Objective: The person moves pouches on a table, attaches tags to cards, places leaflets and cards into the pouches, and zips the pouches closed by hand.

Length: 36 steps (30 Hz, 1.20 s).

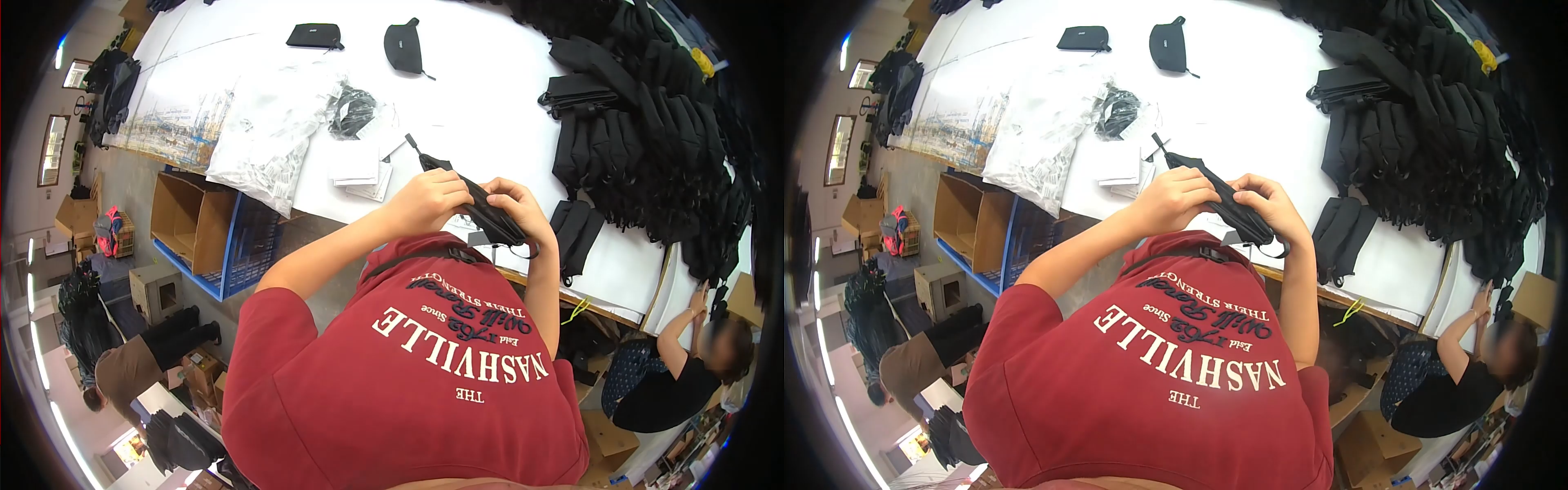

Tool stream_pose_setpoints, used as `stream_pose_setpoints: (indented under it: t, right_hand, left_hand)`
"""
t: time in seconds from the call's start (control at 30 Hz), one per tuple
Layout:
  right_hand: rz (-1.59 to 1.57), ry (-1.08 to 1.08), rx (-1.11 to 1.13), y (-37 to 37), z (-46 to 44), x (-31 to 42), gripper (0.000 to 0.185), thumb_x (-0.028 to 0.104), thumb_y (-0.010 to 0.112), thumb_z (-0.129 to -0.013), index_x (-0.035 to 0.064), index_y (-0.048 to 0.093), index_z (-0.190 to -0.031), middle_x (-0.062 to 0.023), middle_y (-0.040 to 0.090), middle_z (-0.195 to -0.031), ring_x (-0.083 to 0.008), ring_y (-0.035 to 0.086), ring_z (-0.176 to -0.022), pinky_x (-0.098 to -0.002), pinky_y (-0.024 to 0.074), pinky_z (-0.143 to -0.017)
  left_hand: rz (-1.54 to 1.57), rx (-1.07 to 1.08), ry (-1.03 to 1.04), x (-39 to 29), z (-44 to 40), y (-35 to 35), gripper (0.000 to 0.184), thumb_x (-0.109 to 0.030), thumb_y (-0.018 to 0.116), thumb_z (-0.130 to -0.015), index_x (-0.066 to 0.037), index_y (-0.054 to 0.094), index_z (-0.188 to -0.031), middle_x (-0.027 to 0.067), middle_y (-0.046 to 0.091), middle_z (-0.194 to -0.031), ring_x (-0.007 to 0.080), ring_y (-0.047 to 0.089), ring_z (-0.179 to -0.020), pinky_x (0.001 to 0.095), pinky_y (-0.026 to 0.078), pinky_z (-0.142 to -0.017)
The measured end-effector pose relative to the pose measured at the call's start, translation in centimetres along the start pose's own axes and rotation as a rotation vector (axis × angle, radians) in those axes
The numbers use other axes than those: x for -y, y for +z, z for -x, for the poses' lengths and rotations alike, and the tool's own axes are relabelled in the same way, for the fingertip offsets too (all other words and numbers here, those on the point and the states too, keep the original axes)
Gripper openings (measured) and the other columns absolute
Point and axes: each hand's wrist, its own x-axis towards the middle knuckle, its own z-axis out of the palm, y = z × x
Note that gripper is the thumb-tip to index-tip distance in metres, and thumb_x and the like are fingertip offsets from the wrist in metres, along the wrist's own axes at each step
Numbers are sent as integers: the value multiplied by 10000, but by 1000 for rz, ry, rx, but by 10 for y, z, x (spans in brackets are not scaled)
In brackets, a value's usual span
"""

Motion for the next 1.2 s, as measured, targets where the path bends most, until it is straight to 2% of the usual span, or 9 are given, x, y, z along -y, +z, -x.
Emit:
stream_pose_setpoints:
  t: [0.23,0.47,0.57,0.63,0.8,0.9,0.93,1.07,1.2]
  right_hand:
    - [-56,28,50,-4,-1,-8,160,160,585,-860,13,619,-915,-28,635,-863,-63,583,-776,-216,473,-731]
    - [-356,-1,-240,-11,5,-41,631,548,392,-948,-10,489,-1226,-126,603,-1130,-180,579,-1024,-318,458,-895]
    - [-241,-39,42,-22,23,-46,599,462,453,-953,-29,454,-1296,-130,511,-1293,-197,505,-1162,-324,393,-980]
    - [54,14,-226,-4,29,-50,452,318,536,-944,-10,522,-1255,-94,589,-1143,-152,541,-1056,-284,411,-926]
    - [97,-10,-164,5,35,-39,390,314,537,-946,-22,570,-1141,12,565,-889,-50,485,-781,-190,394,-729]
    - [-424,-262,-57,-12,45,-34,585,473,585,-877,-21,510,-1181,54,329,-714,-50,318,-630,-214,329,-628]
    - [-439,-330,-74,-12,51,-32,695,500,612,-837,-25,432,-1254,46,340,-743,-49,338,-647,-228,348,-659]
    - [-137,-178,-351,-39,70,-21,652,93,711,-757,86,382,-1320,-23,488,-891,-112,469,-844,-255,393,-781]
    - [-13,-179,-408,-65,68,-33,341,92,664,-826,-8,515,-1116,-128,669,-950,-184,633,-926,-301,438,-898]
  left_hand:
    - [32,65,-66,-5,4,-1,187,-67,710,-676,-55,601,-827,64,593,-776,243,597,-742,344,479,-647]
    - [123,-47,-288,-6,1,-13,176,-77,708,-742,-37,602,-877,114,626,-796,295,623,-701,353,483,-611]
    - [130,105,-601,-2,2,-26,249,-178,680,-809,-14,604,-981,163,645,-854,334,625,-741,352,490,-638]
    - [146,128,-681,1,7,-26,302,-231,660,-837,-6,597,-1027,174,647,-883,329,633,-764,347,487,-657]
    - [358,336,-811,11,27,-18,475,-360,625,-877,3,546,-1173,129,661,-960,204,629,-841,305,468,-723]
    - [596,461,-967,14,27,-20,482,-365,622,-883,-18,540,-1207,99,651,-971,139,597,-848,275,466,-740]
    - [689,455,-1017,13,27,-23,466,-365,618,-886,-25,553,-1198,81,639,-955,105,573,-856,254,457,-743]
    - [508,341,-917,23,37,-18,449,-353,643,-864,-5,583,-1141,107,648,-956,154,594,-872,286,464,-774]
    - [384,235,-809,27,32,-28,334,-279,660,-844,15,615,-998,107,658,-846,150,607,-792,292,469,-730]
